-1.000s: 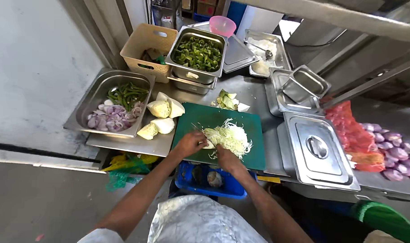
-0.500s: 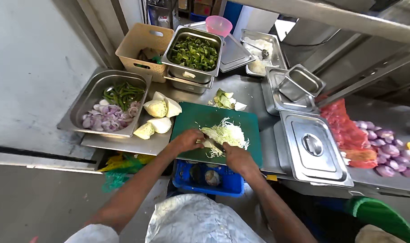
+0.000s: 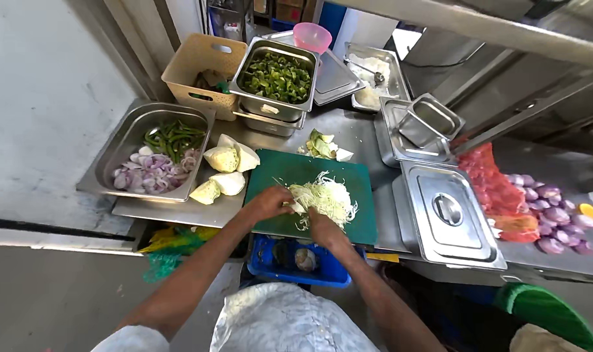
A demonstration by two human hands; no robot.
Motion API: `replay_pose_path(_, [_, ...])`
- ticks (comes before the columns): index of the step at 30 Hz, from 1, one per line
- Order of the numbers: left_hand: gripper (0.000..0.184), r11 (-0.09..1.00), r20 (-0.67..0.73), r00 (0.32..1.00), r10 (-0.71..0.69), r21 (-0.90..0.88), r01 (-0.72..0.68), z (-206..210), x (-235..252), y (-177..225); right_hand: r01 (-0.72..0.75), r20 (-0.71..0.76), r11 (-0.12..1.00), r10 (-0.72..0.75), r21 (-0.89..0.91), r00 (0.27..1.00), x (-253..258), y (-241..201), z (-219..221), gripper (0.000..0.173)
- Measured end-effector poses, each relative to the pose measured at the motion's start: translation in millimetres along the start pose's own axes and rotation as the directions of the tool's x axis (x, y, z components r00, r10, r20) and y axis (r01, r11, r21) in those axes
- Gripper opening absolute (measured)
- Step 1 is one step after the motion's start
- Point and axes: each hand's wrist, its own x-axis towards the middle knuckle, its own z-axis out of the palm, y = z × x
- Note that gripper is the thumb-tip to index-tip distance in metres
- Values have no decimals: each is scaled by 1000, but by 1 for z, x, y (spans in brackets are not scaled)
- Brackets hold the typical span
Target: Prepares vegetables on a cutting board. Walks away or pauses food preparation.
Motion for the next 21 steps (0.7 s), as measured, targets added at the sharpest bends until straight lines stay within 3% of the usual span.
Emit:
replay_pose_path(5, [20, 995, -130, 989, 76, 75, -66, 10, -9, -3, 4, -7, 1000, -4, -7, 1000, 4, -1, 2, 37])
replay_pose_path(10, [18, 992, -2, 994, 105, 69, -105, 3, -2, 1, -1, -19, 1000, 0, -27, 1000, -3, -3, -2, 37])
replay_pose_path(16, [17, 995, 89, 994, 70, 65, -76, -4, 8, 3, -58, -36, 981, 53, -186, 998, -49, -8, -51, 31])
replay_pose_path(21, [20, 997, 113, 992, 48, 50, -54, -3, 13, 1, -11, -17, 997, 9, -76, 1000, -2, 1, -8, 40])
